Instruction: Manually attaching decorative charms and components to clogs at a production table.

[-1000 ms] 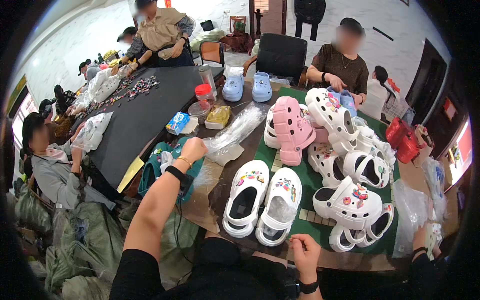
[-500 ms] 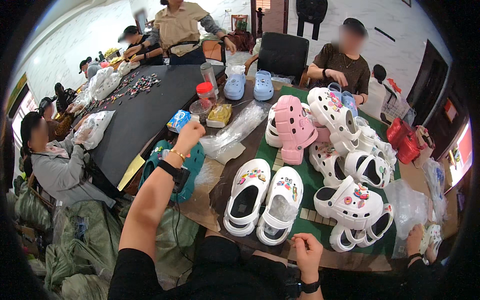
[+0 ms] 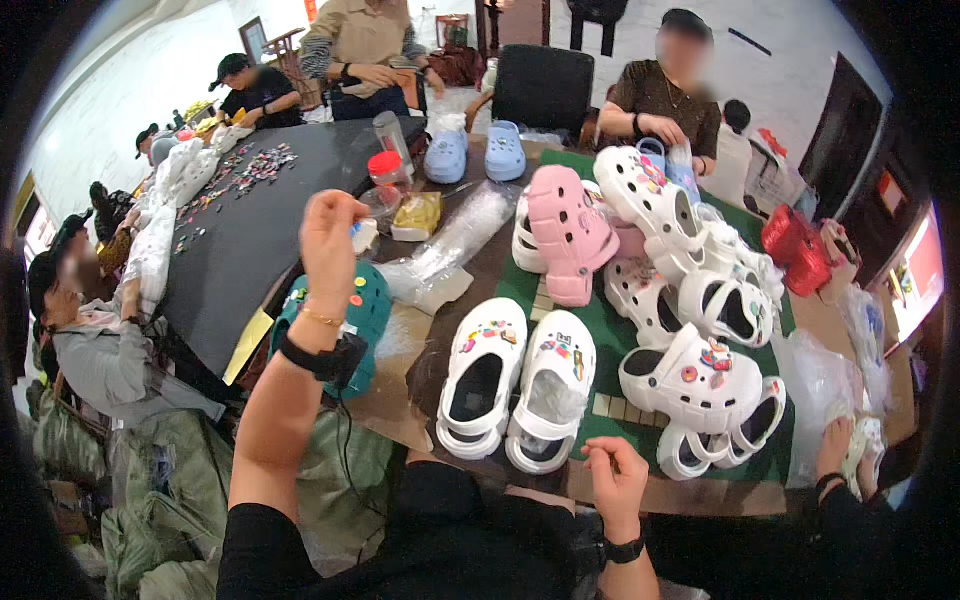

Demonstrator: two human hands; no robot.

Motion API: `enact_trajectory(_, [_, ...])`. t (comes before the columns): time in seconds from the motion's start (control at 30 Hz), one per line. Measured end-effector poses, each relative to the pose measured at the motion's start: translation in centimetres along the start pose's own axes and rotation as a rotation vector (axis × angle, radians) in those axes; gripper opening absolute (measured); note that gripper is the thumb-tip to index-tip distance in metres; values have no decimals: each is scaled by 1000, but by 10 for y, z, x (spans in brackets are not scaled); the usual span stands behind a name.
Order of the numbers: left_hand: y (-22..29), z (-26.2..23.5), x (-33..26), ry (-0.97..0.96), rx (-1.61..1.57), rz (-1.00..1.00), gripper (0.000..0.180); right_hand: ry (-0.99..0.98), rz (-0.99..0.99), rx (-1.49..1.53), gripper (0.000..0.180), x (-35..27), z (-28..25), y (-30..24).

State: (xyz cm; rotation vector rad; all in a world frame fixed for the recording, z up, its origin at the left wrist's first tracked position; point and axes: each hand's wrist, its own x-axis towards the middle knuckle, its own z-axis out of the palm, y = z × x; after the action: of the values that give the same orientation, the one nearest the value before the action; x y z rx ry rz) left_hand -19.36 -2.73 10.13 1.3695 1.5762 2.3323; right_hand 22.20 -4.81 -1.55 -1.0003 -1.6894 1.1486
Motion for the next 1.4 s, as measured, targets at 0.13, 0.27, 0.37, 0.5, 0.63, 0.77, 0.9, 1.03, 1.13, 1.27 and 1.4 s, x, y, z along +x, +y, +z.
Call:
enact_trajectory(0.13, [72, 17, -37, -114, 253, 45, 6, 82, 38, 140, 12, 0, -2, -11])
enact_trajectory(0.27, [86, 27, -103, -640, 460, 521, 13, -65, 85, 344, 29, 0, 16, -37])
enact_trajectory(0.37, [95, 29, -156, -880, 438, 615, 14, -277, 135, 433, 32, -10, 26, -56])
enact_trajectory(0.5, [93, 24, -193, -996, 481, 626, 18, -406, 138, 382, 20, -20, 22, -49])
enact_trajectory(0.63, [90, 0, -193, -1014, 519, 607, 22, -492, 328, 383, 23, -23, 10, -37])
enact_trajectory(0.77, [90, -39, -205, -878, 686, 688, 28, -614, 518, 323, 25, -32, 1, -8])
enact_trajectory(0.9, [88, -54, -232, -989, 619, 699, 32, -808, 606, 196, 25, -42, 10, 6])
enact_trajectory(1.03, [80, -60, -264, -1106, 528, 631, 33, -853, 531, 32, 24, -36, 18, 11])
enact_trajectory(1.13, [70, -58, -277, -1150, 489, 595, 32, -817, 464, -44, 24, -26, 20, 7])
enact_trajectory(1.27, [61, -49, -277, -1173, 426, 603, 30, -775, 522, -131, 25, -13, 19, 2])
enact_trajectory(1.4, [56, -43, -273, -1153, 395, 629, 29, -721, 630, -71, 27, -5, 17, 3])
